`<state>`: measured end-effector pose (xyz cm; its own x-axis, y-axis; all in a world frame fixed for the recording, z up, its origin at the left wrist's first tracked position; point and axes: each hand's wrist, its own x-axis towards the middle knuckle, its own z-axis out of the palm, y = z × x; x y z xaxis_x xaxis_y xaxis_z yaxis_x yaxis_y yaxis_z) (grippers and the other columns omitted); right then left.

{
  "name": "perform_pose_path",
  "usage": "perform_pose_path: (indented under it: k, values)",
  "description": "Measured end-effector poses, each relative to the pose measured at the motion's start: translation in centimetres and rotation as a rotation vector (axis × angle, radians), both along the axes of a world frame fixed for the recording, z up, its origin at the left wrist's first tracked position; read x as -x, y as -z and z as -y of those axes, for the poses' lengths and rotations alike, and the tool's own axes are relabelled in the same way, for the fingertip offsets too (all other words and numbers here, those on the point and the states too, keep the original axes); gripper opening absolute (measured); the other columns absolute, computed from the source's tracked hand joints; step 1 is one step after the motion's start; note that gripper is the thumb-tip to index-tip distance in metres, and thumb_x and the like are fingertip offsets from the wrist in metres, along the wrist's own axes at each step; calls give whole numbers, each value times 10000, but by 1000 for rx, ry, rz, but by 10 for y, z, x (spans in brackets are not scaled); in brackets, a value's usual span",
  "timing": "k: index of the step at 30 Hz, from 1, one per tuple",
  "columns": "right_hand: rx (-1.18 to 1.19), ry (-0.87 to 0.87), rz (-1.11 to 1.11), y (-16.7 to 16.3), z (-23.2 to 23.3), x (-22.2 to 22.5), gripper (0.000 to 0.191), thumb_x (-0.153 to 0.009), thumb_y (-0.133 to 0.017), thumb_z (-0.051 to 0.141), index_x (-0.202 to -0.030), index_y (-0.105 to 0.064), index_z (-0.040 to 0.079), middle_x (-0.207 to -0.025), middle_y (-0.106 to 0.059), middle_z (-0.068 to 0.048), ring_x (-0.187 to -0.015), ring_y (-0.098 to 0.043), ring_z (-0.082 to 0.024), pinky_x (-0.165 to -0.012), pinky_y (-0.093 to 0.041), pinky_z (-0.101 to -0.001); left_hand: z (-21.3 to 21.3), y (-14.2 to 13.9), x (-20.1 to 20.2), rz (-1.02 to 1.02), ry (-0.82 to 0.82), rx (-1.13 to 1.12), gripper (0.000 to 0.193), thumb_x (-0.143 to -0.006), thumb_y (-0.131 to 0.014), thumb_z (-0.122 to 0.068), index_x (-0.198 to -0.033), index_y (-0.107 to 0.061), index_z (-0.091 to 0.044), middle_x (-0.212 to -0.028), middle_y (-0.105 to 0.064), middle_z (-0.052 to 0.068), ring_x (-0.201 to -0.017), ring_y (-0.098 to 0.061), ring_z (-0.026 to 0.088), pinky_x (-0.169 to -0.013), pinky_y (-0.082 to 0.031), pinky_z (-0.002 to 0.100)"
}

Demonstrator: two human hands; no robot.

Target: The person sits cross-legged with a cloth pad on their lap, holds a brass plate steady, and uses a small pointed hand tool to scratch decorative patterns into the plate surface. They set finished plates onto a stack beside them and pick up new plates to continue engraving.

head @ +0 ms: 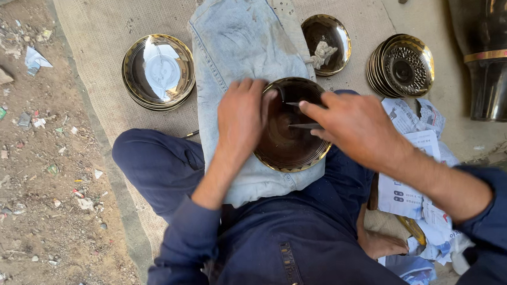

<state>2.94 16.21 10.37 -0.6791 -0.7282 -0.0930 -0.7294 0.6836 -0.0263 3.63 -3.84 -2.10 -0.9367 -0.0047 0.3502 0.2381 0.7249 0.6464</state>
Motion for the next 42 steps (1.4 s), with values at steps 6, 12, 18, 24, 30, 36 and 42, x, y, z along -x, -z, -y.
perform_pose_path:
  k: [6,12,18,24,30,36,42]
  values:
    - [-178,-274,37,-12,30,36,371,-739,-822,226,-1083,-719,131,-877,-692,-93,-822,-726,-295,-667,-581,-418,6,7,55,-129,291,124,264,-926,-703,-310,-797,-650,-85,-765,-675,114,-758,-658,364,-631,-499,499]
    - [-127,104,179,-7,24,30,468,-695,-865,243,-1143,-744,180,-890,-739,-152,-881,-715,-370,-736,-563,-499,12,12,20,-88,69,1,312,-970,-683,-294,-774,-607,-64,-743,-640,149,-743,-635,397,-624,-477,513]
    - [-16,220,151,-2,13,15,485,-671,-879,253,-1127,-747,155,-887,-736,-154,-873,-715,-380,-743,-562,-500,-15,4,-78,195,-365,-184,332,-1003,-631,-292,-772,-606,-55,-664,-603,189,-614,-595,432,-549,-437,518]
    - [-142,267,162,-3,22,8,397,-743,-861,277,-1086,-727,126,-852,-730,-155,-865,-714,-386,-738,-561,-513,-8,6,-79,205,-299,42,310,-993,-651,-327,-841,-640,-58,-718,-640,166,-663,-630,403,-574,-475,518]
    - [-147,254,166,-1,25,4,368,-762,-848,268,-1063,-721,99,-866,-735,-140,-882,-722,-368,-747,-568,-501,-3,14,29,-137,113,103,265,-960,-683,-327,-872,-649,-80,-836,-683,123,-833,-649,361,-671,-519,484]
    - [41,299,137,1,13,-1,454,-713,-868,268,-1116,-729,112,-889,-727,-163,-882,-711,-377,-765,-560,-491,-2,5,-27,49,-202,10,347,-978,-678,-325,-757,-640,-60,-704,-642,168,-682,-617,402,-591,-465,524]
    - [6,325,154,7,12,-2,442,-711,-863,261,-1104,-723,117,-856,-729,-154,-849,-720,-374,-724,-563,-497,-14,4,-104,298,-332,-12,327,-992,-642,-309,-758,-638,-81,-679,-641,160,-631,-625,394,-568,-470,523]
